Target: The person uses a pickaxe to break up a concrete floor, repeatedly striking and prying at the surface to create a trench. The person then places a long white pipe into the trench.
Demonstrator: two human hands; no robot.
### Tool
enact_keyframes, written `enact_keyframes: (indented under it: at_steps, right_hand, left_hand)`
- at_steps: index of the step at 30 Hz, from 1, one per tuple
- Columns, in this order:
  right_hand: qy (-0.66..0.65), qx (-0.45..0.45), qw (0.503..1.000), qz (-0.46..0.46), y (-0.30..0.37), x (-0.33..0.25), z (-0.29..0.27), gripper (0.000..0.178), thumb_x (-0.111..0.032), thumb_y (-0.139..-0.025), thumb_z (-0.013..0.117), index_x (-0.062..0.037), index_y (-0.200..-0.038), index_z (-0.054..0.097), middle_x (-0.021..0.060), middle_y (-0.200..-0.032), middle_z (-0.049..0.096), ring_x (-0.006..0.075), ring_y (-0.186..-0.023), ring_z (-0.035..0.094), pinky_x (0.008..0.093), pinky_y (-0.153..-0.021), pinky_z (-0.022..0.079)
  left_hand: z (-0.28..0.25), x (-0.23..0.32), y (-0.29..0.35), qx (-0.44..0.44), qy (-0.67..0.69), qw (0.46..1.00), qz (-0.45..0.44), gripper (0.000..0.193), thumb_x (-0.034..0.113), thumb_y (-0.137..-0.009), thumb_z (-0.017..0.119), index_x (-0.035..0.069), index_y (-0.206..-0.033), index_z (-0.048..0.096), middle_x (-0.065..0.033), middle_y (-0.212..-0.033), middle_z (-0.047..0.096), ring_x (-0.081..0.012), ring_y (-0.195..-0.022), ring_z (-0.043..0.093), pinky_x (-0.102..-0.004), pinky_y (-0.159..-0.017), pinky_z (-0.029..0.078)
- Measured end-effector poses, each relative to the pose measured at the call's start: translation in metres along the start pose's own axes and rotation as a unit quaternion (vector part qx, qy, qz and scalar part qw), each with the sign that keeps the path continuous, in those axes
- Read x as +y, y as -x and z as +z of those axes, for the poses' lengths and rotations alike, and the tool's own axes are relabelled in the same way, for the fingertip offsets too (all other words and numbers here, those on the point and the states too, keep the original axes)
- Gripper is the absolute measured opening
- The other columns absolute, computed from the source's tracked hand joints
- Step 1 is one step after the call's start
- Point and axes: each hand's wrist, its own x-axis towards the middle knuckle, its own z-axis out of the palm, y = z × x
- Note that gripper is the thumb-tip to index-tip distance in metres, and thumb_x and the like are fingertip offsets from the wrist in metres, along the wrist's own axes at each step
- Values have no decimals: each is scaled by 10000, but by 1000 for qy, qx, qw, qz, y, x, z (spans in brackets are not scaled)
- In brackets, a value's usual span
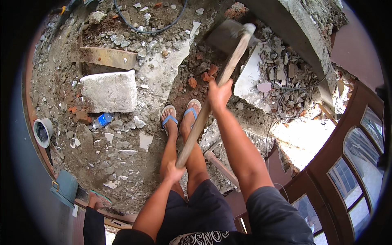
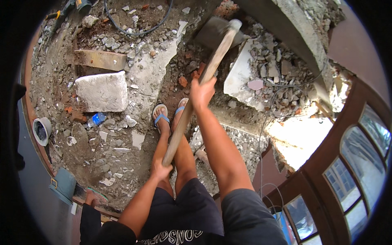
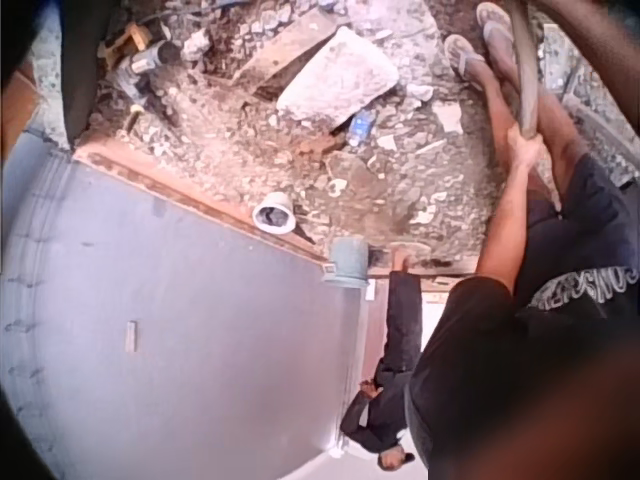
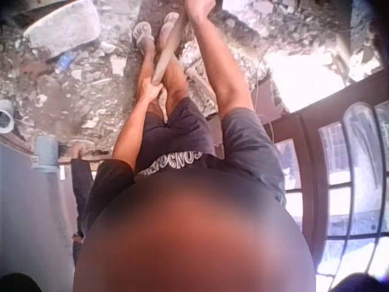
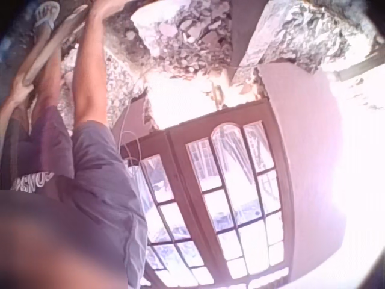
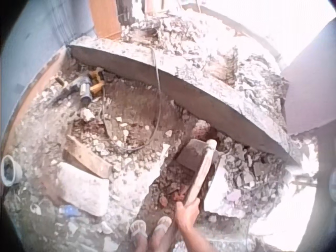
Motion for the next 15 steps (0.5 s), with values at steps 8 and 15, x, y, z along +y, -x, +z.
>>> enact_keyframes:
  at_steps: [8, 15]
  right_hand:
    - [12, -5, 1000, -15, -65, 9, 28, 470, -177, -732, 700, 56, -1069, 471, 286, -948, 652, 410, -872, 673, 435, -798, 543]
    - [88, -84, 992, -17, 20, 11, -5, 482, -194, -750, 682, 31, -1113, 458, 282, -971, 629, 383, -820, 666, 447, -754, 543]
  left_hand:
    - [14, 10, -52, 4, 59, 996, 63, 361, 211, -675, 693, -14, -951, 629, -248, -828, 656, -423, -821, 644, -450, -733, 512]
    - [32, -7, 60, 1, 63, 997, 39, 339, 175, -678, 704, -50, -922, 632, -241, -805, 655, -405, -838, 665, -432, -751, 509]
